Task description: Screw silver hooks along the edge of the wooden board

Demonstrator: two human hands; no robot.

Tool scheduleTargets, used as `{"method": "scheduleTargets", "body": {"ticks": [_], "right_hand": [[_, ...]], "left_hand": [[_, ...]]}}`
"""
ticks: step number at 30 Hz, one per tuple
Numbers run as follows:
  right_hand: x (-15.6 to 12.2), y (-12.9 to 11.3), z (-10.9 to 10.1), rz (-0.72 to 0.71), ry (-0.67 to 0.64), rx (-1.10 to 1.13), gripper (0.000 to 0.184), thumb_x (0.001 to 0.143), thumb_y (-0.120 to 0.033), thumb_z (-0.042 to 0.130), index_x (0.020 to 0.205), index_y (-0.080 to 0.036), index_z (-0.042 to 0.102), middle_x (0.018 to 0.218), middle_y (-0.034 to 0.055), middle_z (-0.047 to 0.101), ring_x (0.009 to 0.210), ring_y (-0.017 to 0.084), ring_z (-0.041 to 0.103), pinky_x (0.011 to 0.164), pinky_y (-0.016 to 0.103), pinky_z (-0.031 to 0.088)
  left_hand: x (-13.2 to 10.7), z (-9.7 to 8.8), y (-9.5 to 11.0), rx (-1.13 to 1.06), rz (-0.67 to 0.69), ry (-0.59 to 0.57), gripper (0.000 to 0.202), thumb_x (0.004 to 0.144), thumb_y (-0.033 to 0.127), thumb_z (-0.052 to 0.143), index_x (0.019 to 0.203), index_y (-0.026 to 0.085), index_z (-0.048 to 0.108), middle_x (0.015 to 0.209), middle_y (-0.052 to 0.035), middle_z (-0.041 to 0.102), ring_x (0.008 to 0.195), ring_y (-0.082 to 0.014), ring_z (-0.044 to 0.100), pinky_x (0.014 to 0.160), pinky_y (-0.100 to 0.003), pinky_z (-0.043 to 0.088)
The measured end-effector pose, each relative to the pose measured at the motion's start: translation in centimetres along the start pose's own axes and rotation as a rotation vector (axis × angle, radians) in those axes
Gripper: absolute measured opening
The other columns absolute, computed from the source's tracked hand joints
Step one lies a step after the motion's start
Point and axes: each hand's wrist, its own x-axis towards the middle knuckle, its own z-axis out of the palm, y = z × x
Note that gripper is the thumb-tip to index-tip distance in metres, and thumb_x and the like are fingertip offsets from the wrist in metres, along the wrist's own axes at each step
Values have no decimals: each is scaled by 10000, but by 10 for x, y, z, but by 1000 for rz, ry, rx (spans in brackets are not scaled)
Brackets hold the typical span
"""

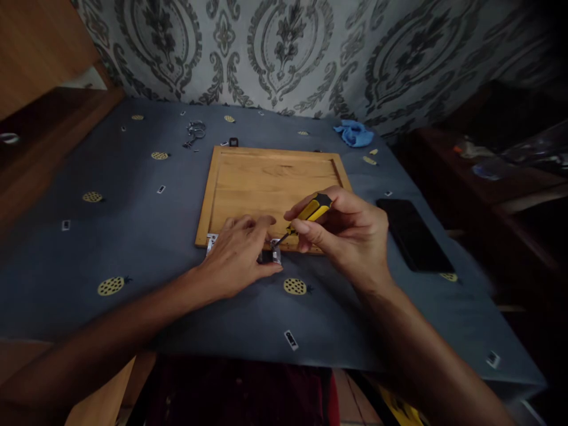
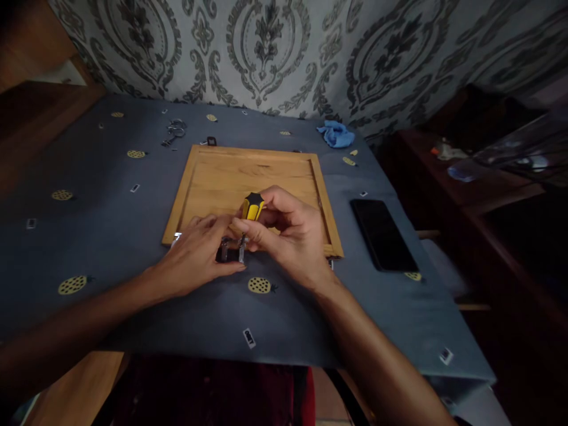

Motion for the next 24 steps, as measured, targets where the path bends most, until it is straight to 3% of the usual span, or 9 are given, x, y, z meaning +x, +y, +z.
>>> {"method": "scheduleTargets", "body": {"ticks": [9,24], "right_hand": [[-1,1,1,-119,209,-62,290,739,-402,840,737,-236,603,664,-38,642,391,77,519,316,218,444],[0,6,2,-33,131,-44,314,703,-372,869,713,-221,593,657,-57,618,401,65,548,329,184,471]], "left_hand": [[0,-3,2,-22,-12,-39,594,803,354,798,1264,180,466,1106,-82,711,1135,-306,602,931,-441,429],[1,-2,2,-7,-9,-39,610,796,363,805,1265,180,460,1123,-87,699,1133,-312,606,923,-442,435]]}}
